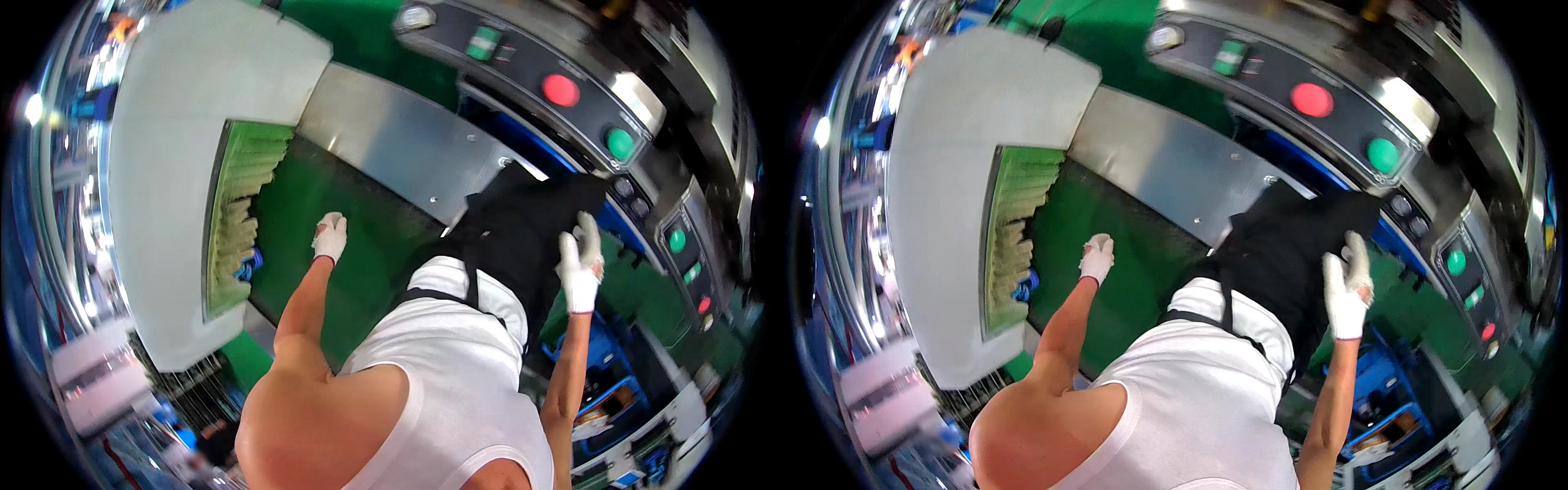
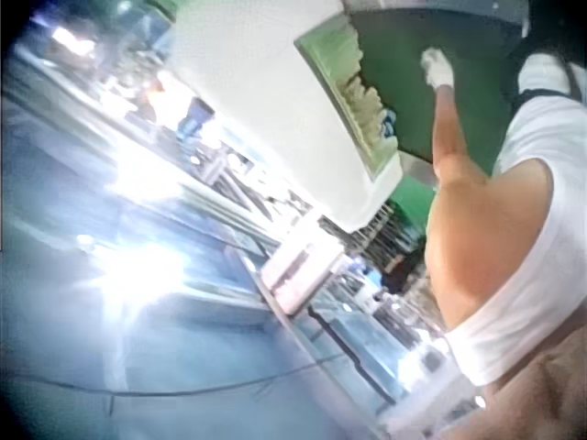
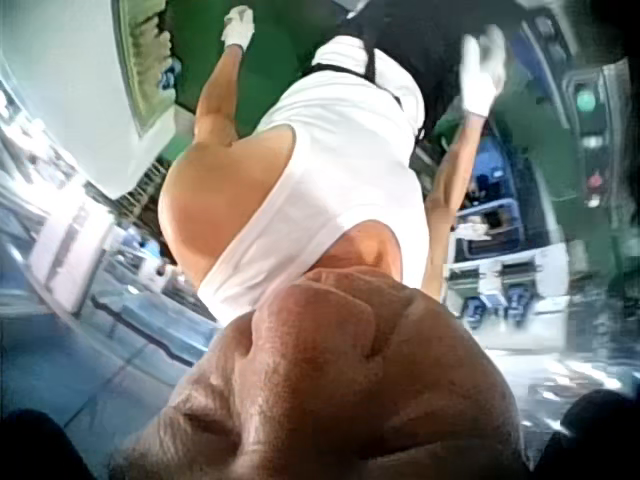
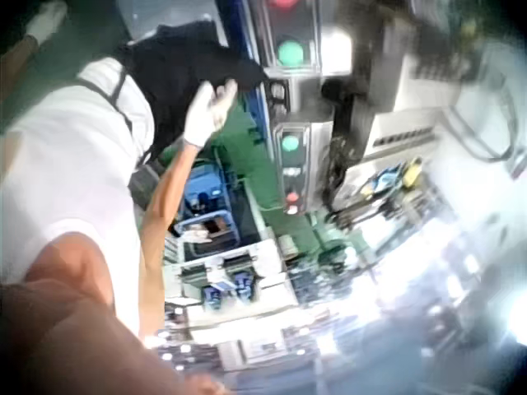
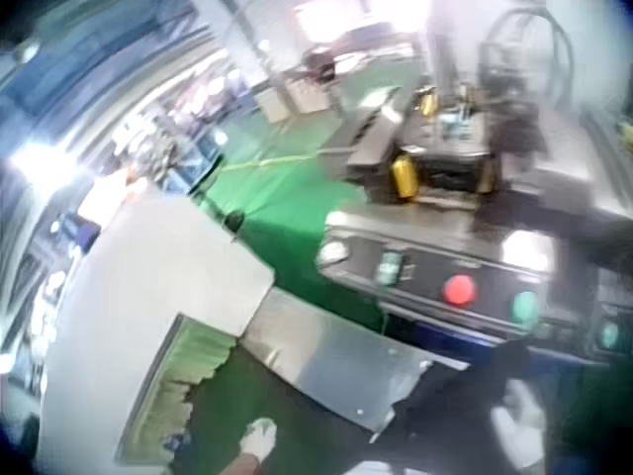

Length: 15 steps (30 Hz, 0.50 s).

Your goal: The person repeatedly picks up blue and black sneakers from a conveyor belt and places them into a machine. They operate the machine by pressing a green button, then remove the processed sneakers and place them onto a nearby blue cart. The cycle of picking, processing, and moving the sneakers continues throughout the video.

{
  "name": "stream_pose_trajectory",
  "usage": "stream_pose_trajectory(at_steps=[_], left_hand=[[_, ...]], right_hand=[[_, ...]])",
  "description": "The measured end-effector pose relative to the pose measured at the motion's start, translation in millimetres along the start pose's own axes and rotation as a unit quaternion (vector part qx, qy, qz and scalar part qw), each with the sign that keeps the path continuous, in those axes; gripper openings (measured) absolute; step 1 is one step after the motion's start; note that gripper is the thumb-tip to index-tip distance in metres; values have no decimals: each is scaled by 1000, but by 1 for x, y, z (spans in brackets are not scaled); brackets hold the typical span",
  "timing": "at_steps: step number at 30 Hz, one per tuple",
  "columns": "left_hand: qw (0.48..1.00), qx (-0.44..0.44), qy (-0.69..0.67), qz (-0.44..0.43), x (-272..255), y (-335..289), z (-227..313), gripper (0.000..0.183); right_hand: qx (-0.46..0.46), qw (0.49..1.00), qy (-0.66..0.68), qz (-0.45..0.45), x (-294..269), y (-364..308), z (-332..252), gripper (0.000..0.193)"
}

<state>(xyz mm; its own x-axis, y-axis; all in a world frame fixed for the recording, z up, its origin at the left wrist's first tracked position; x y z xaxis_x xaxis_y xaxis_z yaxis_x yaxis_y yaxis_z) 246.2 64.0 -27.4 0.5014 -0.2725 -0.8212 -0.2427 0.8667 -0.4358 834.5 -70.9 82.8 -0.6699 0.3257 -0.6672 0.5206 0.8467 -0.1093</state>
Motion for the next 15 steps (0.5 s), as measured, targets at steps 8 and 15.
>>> stream_pose_trajectory(at_steps=[8,15], left_hand=[[930,-208,78,293,-79,-2,-161,47],[827,-403,66,387,-198,-9,-320,85]], right_hand=[[-362,847,-61,-385,174,16,-213,60],[-368,776,-301,-414,322,-32,-221,49]])
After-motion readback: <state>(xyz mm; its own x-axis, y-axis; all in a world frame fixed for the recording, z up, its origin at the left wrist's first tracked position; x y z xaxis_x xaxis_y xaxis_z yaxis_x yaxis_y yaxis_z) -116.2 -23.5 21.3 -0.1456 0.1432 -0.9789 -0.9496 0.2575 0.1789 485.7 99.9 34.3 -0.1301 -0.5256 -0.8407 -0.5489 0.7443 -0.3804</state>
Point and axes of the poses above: each hand's wrist, its own y-axis towards the middle knuckle, its own x-axis out of the palm, z = x × y, the point moved 1 cm from there along y, towards the middle knuckle, and after that the axes turned 2 degrees about -z, right-handed, at the moved point
